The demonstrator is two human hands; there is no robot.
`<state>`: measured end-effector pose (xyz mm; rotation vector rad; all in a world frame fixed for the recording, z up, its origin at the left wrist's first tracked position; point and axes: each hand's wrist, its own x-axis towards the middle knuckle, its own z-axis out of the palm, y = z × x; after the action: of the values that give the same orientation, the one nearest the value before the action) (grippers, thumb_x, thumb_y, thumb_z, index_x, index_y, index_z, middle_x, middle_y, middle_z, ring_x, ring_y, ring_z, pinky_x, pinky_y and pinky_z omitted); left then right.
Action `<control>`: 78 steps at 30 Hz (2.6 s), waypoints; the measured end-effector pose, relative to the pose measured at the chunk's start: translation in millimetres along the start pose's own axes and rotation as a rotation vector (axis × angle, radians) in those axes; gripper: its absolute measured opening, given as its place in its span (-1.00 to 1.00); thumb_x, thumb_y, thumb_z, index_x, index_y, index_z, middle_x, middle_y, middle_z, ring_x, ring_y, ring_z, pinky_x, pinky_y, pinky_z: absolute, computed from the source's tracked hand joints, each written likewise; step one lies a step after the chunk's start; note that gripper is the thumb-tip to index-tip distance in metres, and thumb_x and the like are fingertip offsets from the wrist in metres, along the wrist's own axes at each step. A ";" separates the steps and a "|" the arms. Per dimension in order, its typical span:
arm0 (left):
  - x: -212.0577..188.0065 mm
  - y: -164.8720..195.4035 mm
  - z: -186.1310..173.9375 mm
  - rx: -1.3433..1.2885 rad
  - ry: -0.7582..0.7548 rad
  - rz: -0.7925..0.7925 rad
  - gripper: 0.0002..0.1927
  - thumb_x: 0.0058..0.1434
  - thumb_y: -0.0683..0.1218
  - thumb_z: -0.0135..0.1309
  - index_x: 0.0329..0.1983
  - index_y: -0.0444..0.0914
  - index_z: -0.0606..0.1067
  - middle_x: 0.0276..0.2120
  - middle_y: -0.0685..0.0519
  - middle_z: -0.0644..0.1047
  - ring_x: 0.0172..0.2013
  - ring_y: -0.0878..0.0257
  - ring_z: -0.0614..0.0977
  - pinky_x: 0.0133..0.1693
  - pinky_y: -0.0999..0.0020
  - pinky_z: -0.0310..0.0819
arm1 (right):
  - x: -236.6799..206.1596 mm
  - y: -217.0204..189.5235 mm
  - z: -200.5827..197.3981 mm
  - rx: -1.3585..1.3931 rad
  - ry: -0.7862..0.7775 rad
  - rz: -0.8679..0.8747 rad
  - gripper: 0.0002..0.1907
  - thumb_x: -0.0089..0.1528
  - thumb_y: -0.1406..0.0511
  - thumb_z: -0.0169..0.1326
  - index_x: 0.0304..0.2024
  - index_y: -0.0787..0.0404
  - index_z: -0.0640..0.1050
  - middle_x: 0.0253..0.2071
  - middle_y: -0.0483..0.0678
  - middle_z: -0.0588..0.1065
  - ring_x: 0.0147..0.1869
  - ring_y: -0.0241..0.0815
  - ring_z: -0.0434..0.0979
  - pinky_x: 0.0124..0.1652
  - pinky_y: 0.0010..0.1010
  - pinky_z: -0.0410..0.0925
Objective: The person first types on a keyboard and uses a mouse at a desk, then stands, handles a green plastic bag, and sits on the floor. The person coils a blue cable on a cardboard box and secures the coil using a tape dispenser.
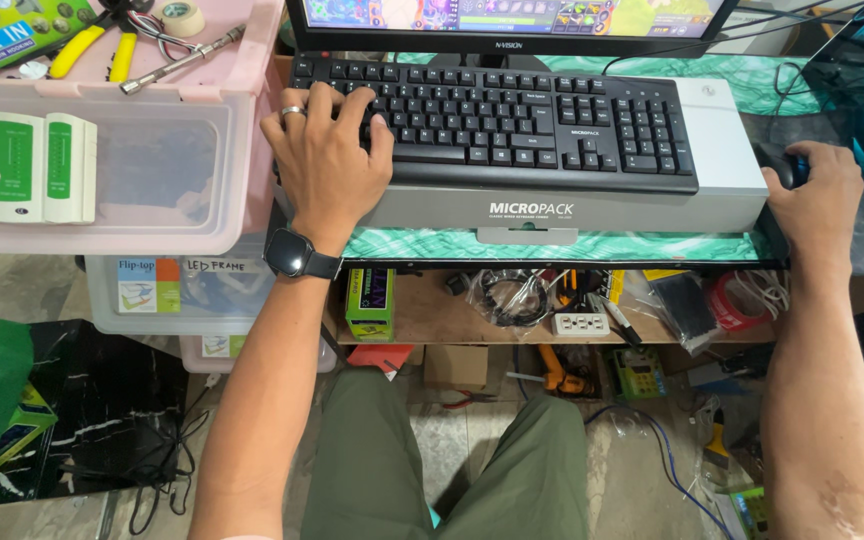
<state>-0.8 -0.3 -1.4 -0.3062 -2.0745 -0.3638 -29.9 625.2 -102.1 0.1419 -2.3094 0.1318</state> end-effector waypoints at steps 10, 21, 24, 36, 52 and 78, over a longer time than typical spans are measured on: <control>0.6 1.0 -1.8 0.015 0.014 0.015 -0.76 0.29 -0.01 0.16 -0.02 -0.13 0.61 -0.12 0.07 0.46 -0.02 0.04 0.41 -0.03 0.07 0.16 | -1.6 0.1 1.1 0.015 0.025 0.001 -0.73 0.18 0.35 0.22 -0.08 0.26 0.55 0.02 0.10 0.45 0.14 0.10 0.45 0.18 -0.19 0.37; 0.1 -0.1 -1.2 0.000 0.018 0.033 -0.82 0.31 -0.03 0.16 -0.07 -0.09 0.67 -0.16 0.10 0.46 -0.06 0.08 0.42 -0.05 0.10 0.15 | -0.9 0.2 3.1 -0.047 -0.008 0.040 -0.71 0.21 0.30 0.23 -0.04 0.25 0.56 0.00 0.11 0.48 0.11 0.14 0.45 0.18 -0.12 0.34; 0.2 -0.2 -1.1 -0.002 0.014 0.032 -0.82 0.31 -0.02 0.16 -0.08 -0.08 0.67 -0.16 0.10 0.46 -0.06 0.08 0.42 -0.04 0.09 0.16 | -0.4 0.9 3.5 -0.041 -0.005 0.041 -0.70 0.21 0.29 0.23 -0.04 0.27 0.56 0.01 0.13 0.48 0.10 0.14 0.45 0.22 -0.09 0.34; 1.3 1.4 -3.1 -0.014 0.006 0.039 -0.82 0.29 -0.03 0.17 -0.09 -0.12 0.66 -0.17 0.06 0.46 -0.03 0.08 0.45 -0.01 0.10 0.18 | 0.6 3.3 3.8 -0.041 -0.010 0.047 -0.71 0.22 0.30 0.21 -0.04 0.28 0.55 -0.01 0.13 0.49 0.10 0.16 0.46 0.21 -0.07 0.33; 0.3 0.3 -1.5 -0.009 0.013 0.049 -0.82 0.30 -0.04 0.17 -0.08 -0.12 0.65 -0.13 0.07 0.48 -0.01 0.08 0.46 0.03 0.10 0.19 | -4.9 6.7 5.1 -0.065 0.018 0.067 -0.73 0.17 0.32 0.16 -0.09 0.28 0.54 -0.03 0.11 0.47 0.10 0.15 0.41 0.20 -0.11 0.32; 0.0 0.0 -1.4 -0.015 0.007 0.042 -0.81 0.29 -0.04 0.17 -0.08 -0.12 0.65 -0.13 0.06 0.48 -0.02 0.08 0.46 0.02 0.10 0.19 | -6.6 7.4 6.0 -0.051 0.021 0.075 -0.74 0.19 0.32 0.15 -0.08 0.28 0.54 -0.01 0.11 0.48 0.12 0.15 0.41 0.21 -0.13 0.31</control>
<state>0.2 -0.8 -0.7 -0.3564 -2.0557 -0.3549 -31.0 632.1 -111.4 0.0279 -2.2961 0.1121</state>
